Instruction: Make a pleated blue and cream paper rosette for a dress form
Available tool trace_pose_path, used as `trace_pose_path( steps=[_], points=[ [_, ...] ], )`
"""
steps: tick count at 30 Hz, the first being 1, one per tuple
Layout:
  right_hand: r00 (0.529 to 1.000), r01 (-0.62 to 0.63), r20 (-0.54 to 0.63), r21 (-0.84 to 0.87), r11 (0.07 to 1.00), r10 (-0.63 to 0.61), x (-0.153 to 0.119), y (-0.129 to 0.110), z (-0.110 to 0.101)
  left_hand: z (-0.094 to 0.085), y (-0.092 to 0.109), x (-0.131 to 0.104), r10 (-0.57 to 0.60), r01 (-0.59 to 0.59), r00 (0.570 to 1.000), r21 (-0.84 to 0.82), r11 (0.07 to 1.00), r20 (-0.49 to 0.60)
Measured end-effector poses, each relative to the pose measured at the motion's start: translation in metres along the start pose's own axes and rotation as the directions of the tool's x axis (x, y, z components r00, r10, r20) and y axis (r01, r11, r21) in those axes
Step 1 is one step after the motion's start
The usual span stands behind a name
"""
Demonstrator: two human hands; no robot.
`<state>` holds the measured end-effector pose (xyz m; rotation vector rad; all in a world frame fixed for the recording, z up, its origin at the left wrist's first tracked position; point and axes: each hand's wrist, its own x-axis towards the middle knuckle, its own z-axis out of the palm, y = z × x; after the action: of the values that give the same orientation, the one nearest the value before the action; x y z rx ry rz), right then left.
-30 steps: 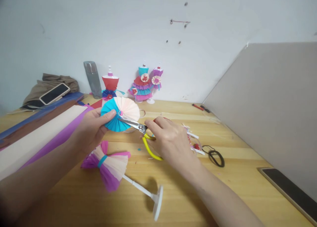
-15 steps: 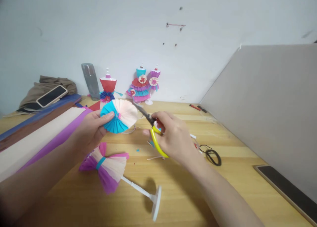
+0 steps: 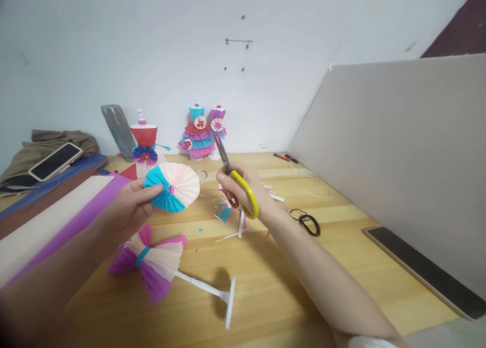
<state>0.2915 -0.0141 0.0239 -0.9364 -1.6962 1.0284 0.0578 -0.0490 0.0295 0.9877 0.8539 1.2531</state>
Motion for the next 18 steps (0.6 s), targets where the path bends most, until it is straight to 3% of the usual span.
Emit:
trace_pose_path(
  steps=[3, 6, 12, 18],
  points=[
    [0.999, -0.007, 0.051, 0.201, 0.98, -0.003, -0.002, 0.001, 0.011, 0.001, -0.002, -0.001, -0.049, 0.049, 0.998, -0.003, 0.999, 0.047],
    [0.993, -0.04, 0.117, 0.285, 0.958, 0.006, -0.005, 0.0, 0.021, 0.002, -0.006, -0.002, -0.103, 0.103, 0.99, 0.003, 0.995, 0.101],
    [0.995, -0.058, 0.09, 0.207, 0.977, 0.04, -0.013, -0.008, 0.031, 0.003, -0.012, -0.007, -0.156, 0.141, 0.971, 0.091, 0.986, 0.182],
    [1.0, -0.025, 0.02, 0.147, 0.989, 0.023, -0.016, -0.009, 0.033, 0.007, -0.016, -0.01, -0.181, 0.152, 0.969, 0.173, 0.973, 0.166]
  ],
)
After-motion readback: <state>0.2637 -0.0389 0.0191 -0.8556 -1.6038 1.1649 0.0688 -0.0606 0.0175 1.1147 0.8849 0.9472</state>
